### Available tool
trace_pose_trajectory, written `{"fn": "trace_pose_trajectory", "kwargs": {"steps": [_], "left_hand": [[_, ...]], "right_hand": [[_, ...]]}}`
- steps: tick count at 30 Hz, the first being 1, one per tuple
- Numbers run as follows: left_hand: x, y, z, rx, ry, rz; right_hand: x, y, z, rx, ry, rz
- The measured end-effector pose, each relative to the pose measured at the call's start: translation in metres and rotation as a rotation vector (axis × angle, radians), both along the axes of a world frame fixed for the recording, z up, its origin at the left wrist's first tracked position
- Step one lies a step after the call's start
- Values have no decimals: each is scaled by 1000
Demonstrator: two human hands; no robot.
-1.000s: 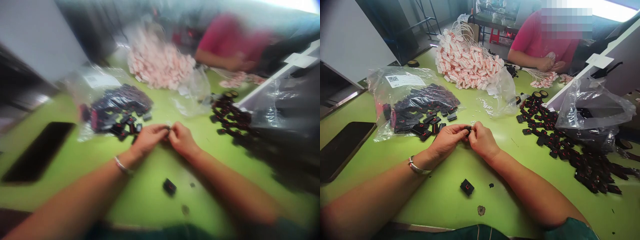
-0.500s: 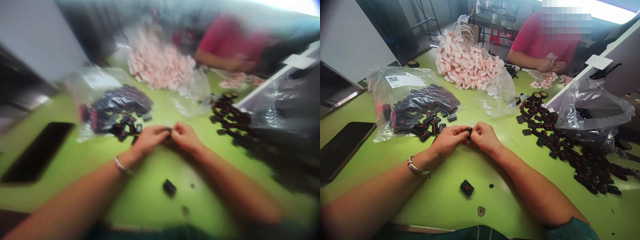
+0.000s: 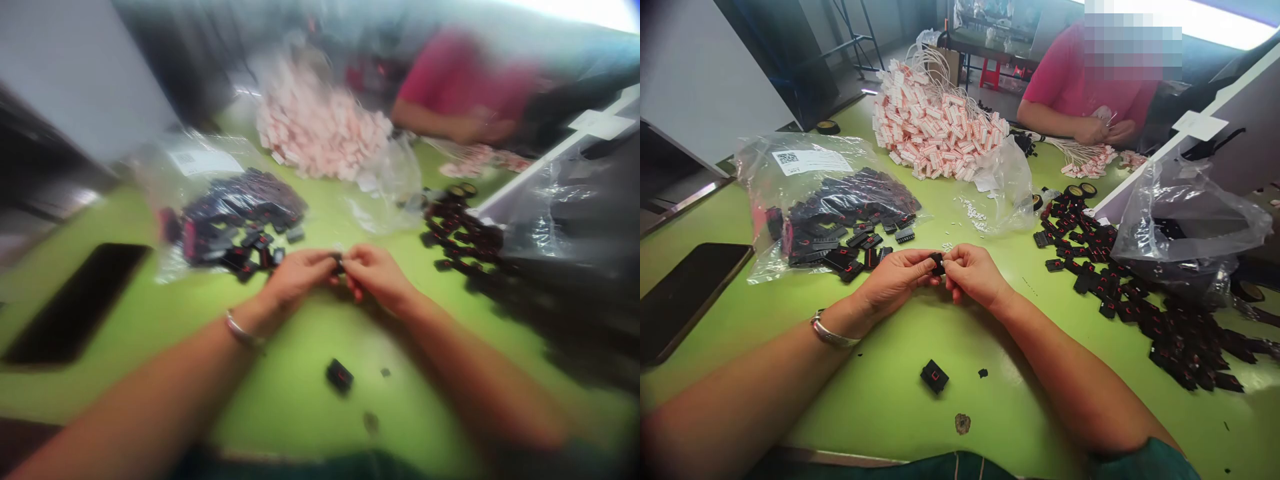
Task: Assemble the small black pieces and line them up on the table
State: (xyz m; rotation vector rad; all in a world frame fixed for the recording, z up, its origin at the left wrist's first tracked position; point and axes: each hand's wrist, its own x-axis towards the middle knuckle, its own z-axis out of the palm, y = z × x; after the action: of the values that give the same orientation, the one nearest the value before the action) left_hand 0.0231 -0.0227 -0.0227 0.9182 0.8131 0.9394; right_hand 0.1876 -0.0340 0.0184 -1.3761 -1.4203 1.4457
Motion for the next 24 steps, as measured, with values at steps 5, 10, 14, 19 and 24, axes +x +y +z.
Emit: {"fn": "trace_pose_trajectory", "kwargs": {"steps": [5, 10, 14, 19, 24], "left_hand": [[0, -1, -4, 32, 50, 7], [0, 0, -6, 95, 134, 6], [0, 0, -4, 110, 163, -7], [-1, 0, 1, 3, -3, -33], [-1, 0, -2, 26, 38, -39]], "right_hand": [[-1, -1, -2, 35, -103, -7], [-1, 1, -5, 81, -220, 4], [0, 3, -5, 121, -276, 9], [3, 2, 1, 28, -74, 29], [3, 2, 6, 26, -132, 38]]}}
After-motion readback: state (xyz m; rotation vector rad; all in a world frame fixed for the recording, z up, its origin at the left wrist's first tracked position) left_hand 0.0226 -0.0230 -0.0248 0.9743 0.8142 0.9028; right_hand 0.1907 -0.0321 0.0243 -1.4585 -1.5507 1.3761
